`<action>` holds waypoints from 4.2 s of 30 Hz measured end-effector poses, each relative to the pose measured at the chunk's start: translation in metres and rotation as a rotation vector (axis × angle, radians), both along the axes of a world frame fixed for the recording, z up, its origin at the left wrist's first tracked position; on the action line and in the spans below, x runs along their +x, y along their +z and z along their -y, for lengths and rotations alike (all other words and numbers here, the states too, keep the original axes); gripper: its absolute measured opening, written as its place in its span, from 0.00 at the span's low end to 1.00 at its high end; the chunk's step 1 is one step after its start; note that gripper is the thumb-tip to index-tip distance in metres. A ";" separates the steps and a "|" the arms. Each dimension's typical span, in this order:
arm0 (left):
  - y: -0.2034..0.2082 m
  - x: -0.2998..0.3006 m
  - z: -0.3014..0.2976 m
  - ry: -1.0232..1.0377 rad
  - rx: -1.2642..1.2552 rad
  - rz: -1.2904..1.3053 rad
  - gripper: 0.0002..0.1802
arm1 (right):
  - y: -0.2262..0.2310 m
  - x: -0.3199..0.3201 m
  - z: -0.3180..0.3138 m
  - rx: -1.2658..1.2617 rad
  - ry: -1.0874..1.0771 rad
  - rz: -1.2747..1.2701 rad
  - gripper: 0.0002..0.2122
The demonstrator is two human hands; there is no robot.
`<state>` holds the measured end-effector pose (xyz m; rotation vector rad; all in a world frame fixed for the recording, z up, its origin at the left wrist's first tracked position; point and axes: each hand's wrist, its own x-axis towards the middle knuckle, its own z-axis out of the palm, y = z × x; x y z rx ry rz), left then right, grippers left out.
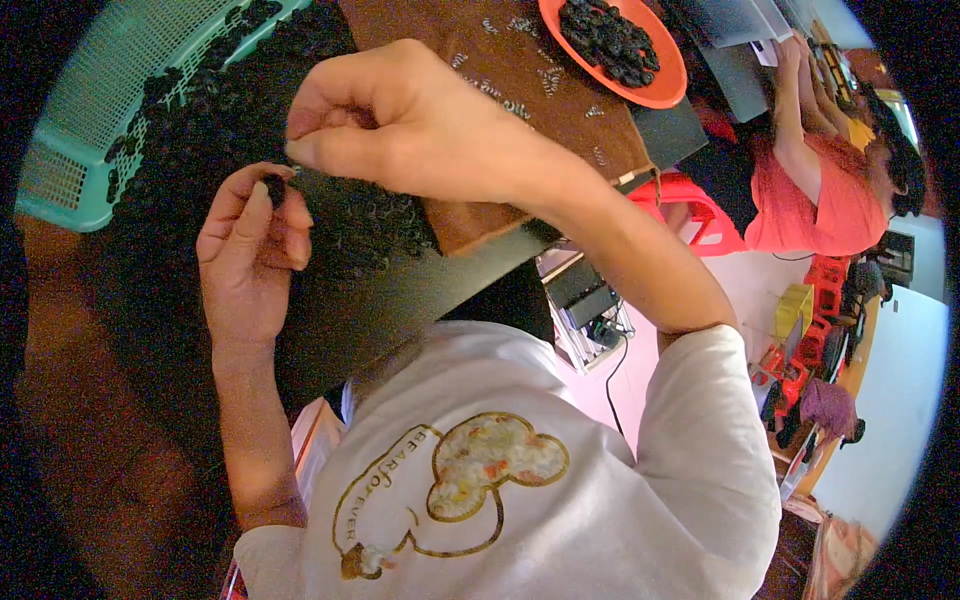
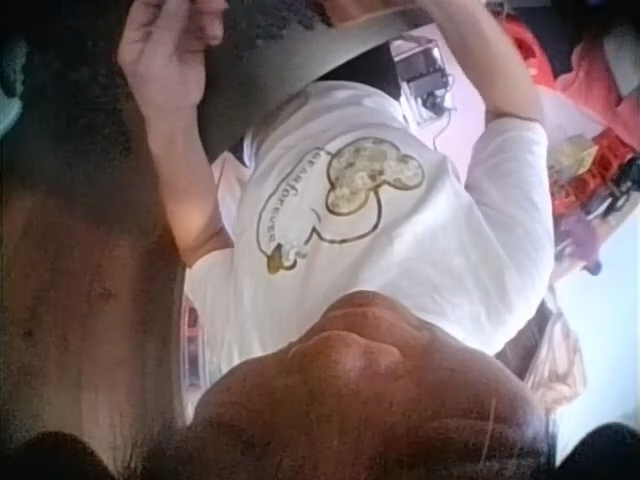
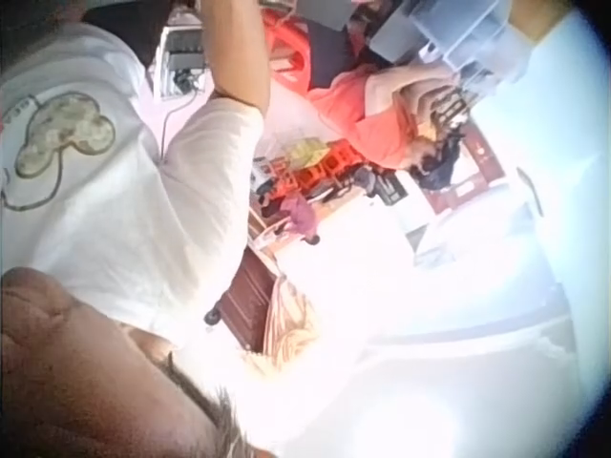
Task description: Assembling or inspecting small black rubber/plastic parts at a workshop table.
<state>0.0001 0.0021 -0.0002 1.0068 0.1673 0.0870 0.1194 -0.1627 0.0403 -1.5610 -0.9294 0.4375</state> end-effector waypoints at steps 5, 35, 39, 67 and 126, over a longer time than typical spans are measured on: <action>-0.002 0.000 -0.001 0.019 -0.078 -0.001 0.12 | -0.002 -0.002 -0.021 -0.021 -0.009 -0.123 0.08; 0.000 0.004 -0.013 0.048 -0.258 0.110 0.10 | -0.012 -0.007 -0.048 0.155 0.068 0.543 0.08; -0.003 0.004 -0.025 0.156 -0.209 0.168 0.10 | -0.008 0.006 -0.055 0.212 0.046 0.556 0.09; -0.004 0.004 -0.019 0.168 -0.118 0.015 0.10 | -0.013 0.006 -0.037 -0.155 0.090 0.303 0.07; -0.007 0.012 -0.013 0.111 -0.080 -0.061 0.08 | -0.020 0.021 -0.041 0.011 0.280 -0.536 0.05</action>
